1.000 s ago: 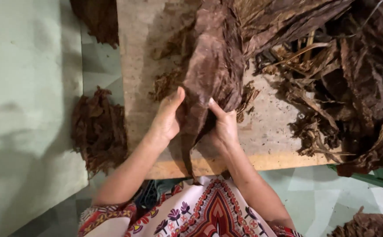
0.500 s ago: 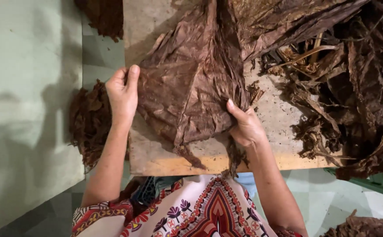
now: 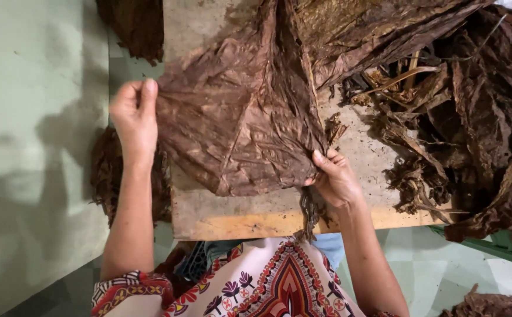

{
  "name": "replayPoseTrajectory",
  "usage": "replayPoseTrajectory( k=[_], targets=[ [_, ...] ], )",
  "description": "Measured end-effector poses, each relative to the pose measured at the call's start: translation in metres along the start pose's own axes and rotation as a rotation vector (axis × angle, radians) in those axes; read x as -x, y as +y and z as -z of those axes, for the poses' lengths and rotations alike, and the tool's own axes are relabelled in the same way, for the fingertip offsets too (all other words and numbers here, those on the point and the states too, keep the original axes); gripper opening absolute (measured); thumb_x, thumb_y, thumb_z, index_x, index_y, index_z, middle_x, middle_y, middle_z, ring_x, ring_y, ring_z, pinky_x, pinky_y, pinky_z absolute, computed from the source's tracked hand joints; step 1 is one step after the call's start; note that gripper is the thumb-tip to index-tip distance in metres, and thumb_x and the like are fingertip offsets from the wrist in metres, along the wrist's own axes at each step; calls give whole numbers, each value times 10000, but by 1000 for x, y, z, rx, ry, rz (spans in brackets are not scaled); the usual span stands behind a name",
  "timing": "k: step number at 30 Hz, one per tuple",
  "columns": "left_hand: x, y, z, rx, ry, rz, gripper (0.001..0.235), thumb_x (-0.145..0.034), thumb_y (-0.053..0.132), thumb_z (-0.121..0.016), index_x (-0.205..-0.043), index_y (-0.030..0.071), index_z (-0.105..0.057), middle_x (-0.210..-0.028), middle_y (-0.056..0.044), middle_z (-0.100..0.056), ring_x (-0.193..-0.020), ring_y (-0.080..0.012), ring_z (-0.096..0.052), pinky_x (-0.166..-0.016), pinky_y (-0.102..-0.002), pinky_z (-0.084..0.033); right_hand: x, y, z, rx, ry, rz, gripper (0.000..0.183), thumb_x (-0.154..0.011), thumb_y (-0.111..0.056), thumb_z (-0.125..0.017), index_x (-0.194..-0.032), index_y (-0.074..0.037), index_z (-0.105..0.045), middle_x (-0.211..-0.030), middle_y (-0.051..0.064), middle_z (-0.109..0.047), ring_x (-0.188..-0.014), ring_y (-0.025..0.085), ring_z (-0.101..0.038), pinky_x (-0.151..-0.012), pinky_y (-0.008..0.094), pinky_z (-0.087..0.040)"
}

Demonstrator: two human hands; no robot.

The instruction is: Sorting and unfolding dried tobacco leaves on a wooden table for processing.

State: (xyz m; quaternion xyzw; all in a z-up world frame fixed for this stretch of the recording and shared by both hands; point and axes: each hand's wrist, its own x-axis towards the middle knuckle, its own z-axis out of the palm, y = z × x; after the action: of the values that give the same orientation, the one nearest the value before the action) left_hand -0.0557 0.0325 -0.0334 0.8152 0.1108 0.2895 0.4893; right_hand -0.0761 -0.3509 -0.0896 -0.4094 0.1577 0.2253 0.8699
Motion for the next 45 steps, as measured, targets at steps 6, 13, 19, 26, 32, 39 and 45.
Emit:
replayPoseTrajectory(
  k=[6,13,19,26,32,39,45],
  targets=[
    [-56,76,-4,-10,-30,-332,172,-1090,121,-648,-975,-6,-644,-859,-56,-616,-822,-151,-546,-761,-315,-455,4,-9,-9,-97,17,-25,138,-832,-28,-747,-832,-110,-637,-783,32,-688,-640,167,-673,-457,316,-618],
    [-97,164,-8,-174,-8,-702,252,-1189,59,-686,-972,-50,-620,-816,-108,-529,-758,-200,-426,-688,-394,-364,-34,-26,-45,-362,-53,132,214,-879,-98,-716,-1051,-193,-632,-870,-39,-705,-658,94,-665,-552,262,-608],
    [-114,203,-45,-58,-38,-816,390,-1289,94,-673,-966,-73,-532,-833,-142,-473,-794,-215,-374,-724,-426,-341,-34,-3,-66,-300,-432,373,685,-902,-426,-559,-1457,-52,-415,-1430,172,-506,-1318,330,-482,-1136,514,-355],
    [-34,165,-77,78,-205,-105,419,-1187,190,-569,-811,104,-404,-722,47,-345,-694,-73,-314,-672,-299,-307,26,36,-82,-463,-304,60,804,-722,-485,-782,-1329,-1,-570,-1408,172,-540,-1376,312,-465,-1164,430,-371],
    [89,-1,-88,530,-276,674,349,-890,119,-521,-1233,133,-584,-985,-9,-528,-910,-95,-490,-850,-237,-418,56,0,-115,-285,357,117,720,-699,-153,-756,-1383,-131,-533,-1247,124,-686,-1092,283,-657,-925,449,-556],
    [168,70,-100,718,-163,680,374,-875,199,-639,-1129,-75,-627,-1095,-216,-682,-980,-282,-662,-854,-402,-549,46,35,-112,-165,272,246,464,-741,-142,-802,-1171,-42,-662,-1105,95,-721,-985,199,-669,-905,350,-566],
    [141,94,-93,706,-39,691,432,-884,155,-624,-1301,57,-573,-1248,-119,-638,-1068,-224,-622,-940,-371,-533,56,23,-105,35,166,105,528,-724,-345,-801,-1165,-94,-653,-1092,60,-707,-1055,196,-647,-990,336,-530]
  ],
)
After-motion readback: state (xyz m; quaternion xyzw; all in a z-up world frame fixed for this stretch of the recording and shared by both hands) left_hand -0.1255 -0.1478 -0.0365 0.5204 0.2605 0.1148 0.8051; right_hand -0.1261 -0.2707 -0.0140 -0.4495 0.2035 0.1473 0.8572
